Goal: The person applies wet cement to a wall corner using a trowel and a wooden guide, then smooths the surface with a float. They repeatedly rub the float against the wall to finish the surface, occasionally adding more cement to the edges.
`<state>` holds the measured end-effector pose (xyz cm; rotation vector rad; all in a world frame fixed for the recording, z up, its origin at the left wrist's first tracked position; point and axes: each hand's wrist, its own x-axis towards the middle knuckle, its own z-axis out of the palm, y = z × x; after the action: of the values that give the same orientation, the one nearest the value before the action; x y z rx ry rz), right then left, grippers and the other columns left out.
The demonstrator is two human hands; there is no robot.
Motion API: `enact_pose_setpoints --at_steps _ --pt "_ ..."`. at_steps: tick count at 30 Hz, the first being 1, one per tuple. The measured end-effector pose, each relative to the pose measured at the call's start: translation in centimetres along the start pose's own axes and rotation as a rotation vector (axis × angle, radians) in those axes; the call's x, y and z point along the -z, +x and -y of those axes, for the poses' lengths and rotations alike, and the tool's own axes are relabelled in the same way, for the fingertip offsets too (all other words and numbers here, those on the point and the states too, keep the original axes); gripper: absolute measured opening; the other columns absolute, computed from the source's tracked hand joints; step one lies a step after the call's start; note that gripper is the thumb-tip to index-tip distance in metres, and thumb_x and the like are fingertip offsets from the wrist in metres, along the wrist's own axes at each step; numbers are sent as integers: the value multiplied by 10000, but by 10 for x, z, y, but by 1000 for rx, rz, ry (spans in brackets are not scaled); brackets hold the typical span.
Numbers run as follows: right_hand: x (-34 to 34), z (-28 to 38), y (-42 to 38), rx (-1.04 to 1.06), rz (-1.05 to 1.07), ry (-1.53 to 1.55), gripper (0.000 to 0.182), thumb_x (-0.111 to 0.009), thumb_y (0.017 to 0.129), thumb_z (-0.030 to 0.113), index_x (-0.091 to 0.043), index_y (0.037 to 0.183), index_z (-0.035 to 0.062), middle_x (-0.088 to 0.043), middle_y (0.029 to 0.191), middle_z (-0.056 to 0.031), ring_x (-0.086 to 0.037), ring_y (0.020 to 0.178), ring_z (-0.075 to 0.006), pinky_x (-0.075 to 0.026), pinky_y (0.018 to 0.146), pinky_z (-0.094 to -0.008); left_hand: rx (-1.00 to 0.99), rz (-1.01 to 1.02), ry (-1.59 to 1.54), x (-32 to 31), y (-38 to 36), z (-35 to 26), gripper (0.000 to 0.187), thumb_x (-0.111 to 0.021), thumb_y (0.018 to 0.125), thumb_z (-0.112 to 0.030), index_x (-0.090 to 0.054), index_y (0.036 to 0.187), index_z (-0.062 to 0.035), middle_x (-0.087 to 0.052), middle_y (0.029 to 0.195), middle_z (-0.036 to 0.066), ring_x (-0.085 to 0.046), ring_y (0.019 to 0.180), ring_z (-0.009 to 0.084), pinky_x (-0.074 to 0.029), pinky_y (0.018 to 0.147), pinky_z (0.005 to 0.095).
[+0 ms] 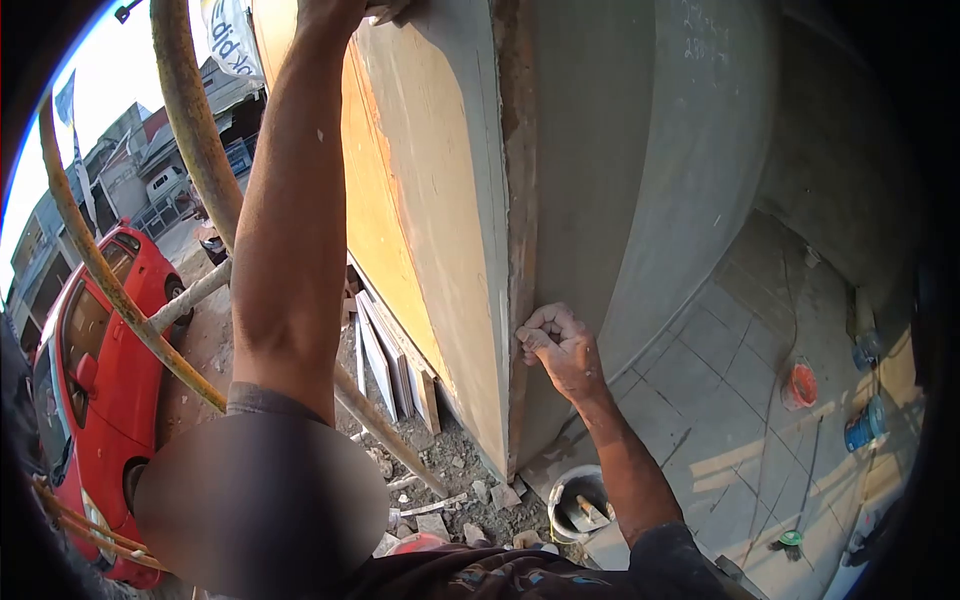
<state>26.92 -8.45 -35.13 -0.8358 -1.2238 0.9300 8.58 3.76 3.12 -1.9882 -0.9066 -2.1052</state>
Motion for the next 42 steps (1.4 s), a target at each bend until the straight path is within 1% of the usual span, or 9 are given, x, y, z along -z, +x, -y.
enact_pose_setpoints --at_steps 2,3,5,12,16,26,30,39,42 --pt "1 -1 -1 10 7 -14 103 -681 922 52 -588 950 20 -589 696 -11 -524 610 -65 -429 548 -234 -392 120 366 -12 -1 71 518 -582 969 -412 -633 1083 91 -694 912 248 -685 883 342 -521 787 411" --pt "1 0 -1 19 9 -45 101 -681 921 51 -589 949 20 -588 696 -10 -523 609 -65 -427 546 -234 67 -55 -73 -10 -66 42 497 -568 983 -400 -633 1089 81 -696 936 237 -685 878 329 -520 775 407" --pt "2 2 -2 24 21 -60 99 -680 920 50 -591 947 21 -584 695 -7 -521 607 -64 -426 544 -234 143 -25 -178 -13 -177 71 383 -554 1020 -319 -632 1150 32 -651 849 81 -587 740 104 -479 661 276" --pt "2 4 0 20 35 -25 98 -678 922 53 -588 947 22 -575 689 2 -517 599 -65 -431 542 -237 795 273 -268 6 -572 122 394 -493 1054 -214 -421 1381 -8 -582 1066 65 -555 929 120 -468 822 282" --pt "2 0 2 11 34 24 93 -671 927 55 -585 946 24 -571 680 5 -514 595 -65 -429 543 -232 743 165 -386 -1 -528 107 376 -544 1028 -181 -456 1340 9 -512 976 50 -507 835 123 -455 750 287" --pt "1 -1 2 10 30 16 94 -677 921 48 -589 940 22 -578 688 9 -507 599 -57 -414 540 -225 -96 -256 125 -21 -23 78 542 -484 996 -424 -658 1096 79 -695 863 239 -686 786 326 -542 735 422" --pt "2 2 0 30 29 -21 89 -675 920 43 -592 940 21 -580 690 9 -506 602 -55 -410 536 -223 74 -114 -52 -20 -104 87 479 -581 990 -404 -628 1141 49 -697 927 180 -664 806 276 -514 740 393" --pt "2 -3 1 44 39 17 89 -670 926 40 -586 942 16 -584 679 6 -506 586 -58 -414 533 -227 1019 184 -187 0 -585 124 385 -529 1040 -268 -522 1259 49 -627 948 113 -594 833 169 -495 766 332" --pt "2 -1 4 51 32 -4 89 -668 926 37 -584 944 16 -583 674 3 -509 584 -59 -415 531 -229 968 66 -249 -11 -589 114 355 -527 1039 -247 -532 1239 47 -614 1029 128 -584 919 181 -479 833 325"
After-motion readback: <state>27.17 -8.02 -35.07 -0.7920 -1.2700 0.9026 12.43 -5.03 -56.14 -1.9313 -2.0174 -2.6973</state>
